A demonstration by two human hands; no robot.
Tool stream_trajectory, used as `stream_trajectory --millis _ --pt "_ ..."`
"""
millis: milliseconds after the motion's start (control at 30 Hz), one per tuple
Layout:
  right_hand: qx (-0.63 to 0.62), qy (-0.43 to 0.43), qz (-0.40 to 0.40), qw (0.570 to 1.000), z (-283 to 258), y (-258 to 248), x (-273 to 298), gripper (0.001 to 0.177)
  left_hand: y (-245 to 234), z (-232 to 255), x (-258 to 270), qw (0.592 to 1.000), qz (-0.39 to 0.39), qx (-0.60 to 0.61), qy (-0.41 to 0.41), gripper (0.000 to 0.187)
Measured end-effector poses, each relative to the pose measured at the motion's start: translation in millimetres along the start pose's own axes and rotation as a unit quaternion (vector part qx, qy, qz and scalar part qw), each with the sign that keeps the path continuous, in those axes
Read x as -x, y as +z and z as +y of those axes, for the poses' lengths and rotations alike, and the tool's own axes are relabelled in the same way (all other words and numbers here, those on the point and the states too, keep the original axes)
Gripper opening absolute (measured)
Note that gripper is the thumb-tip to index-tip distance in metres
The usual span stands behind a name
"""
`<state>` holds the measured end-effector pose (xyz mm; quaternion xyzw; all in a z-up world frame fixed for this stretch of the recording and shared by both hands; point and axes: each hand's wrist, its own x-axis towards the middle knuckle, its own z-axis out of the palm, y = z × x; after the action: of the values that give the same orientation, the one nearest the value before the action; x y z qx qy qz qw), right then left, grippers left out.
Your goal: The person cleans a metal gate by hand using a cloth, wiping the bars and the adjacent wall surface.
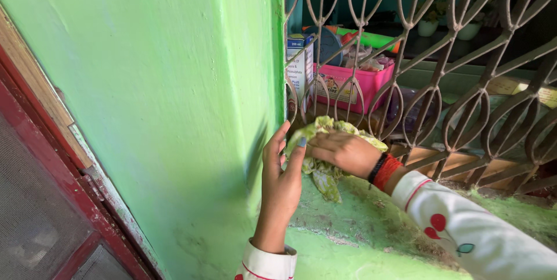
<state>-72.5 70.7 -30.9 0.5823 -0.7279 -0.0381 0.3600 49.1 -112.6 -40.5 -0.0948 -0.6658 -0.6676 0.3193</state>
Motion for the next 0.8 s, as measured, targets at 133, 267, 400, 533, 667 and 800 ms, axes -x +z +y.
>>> stream_trajectory --millis 133,267,400,533,667,800 --pt "-0.022 0.002 -0.103 0.994 4 -30 10 0.048 -4 2 1 1.0 -0.006 0.012 0.0 0.056" --pt "0.088 0.005 0.039 0.995 9 -78 7 0.032 -4 -2 -2 1.0 -0.009 0.015 -0.012 0.055" --pt "0.198 0.081 0.133 0.968 24 -133 -15 0.034 6 -8 -8 1.0 -0.015 0.023 0.003 0.061" --pt "0.21 0.147 0.147 0.955 27 -126 -23 0.04 16 -16 -9 0.998 -0.033 0.043 0.02 0.071" --pt "0.14 0.178 0.093 0.97 9 -90 -10 0.055 22 -25 -11 0.995 -0.037 0.088 -0.001 0.075" --pt "0.086 0.146 0.114 0.979 -3 -74 4 0.046 30 -25 -10 0.996 -0.043 0.076 -0.025 0.076"
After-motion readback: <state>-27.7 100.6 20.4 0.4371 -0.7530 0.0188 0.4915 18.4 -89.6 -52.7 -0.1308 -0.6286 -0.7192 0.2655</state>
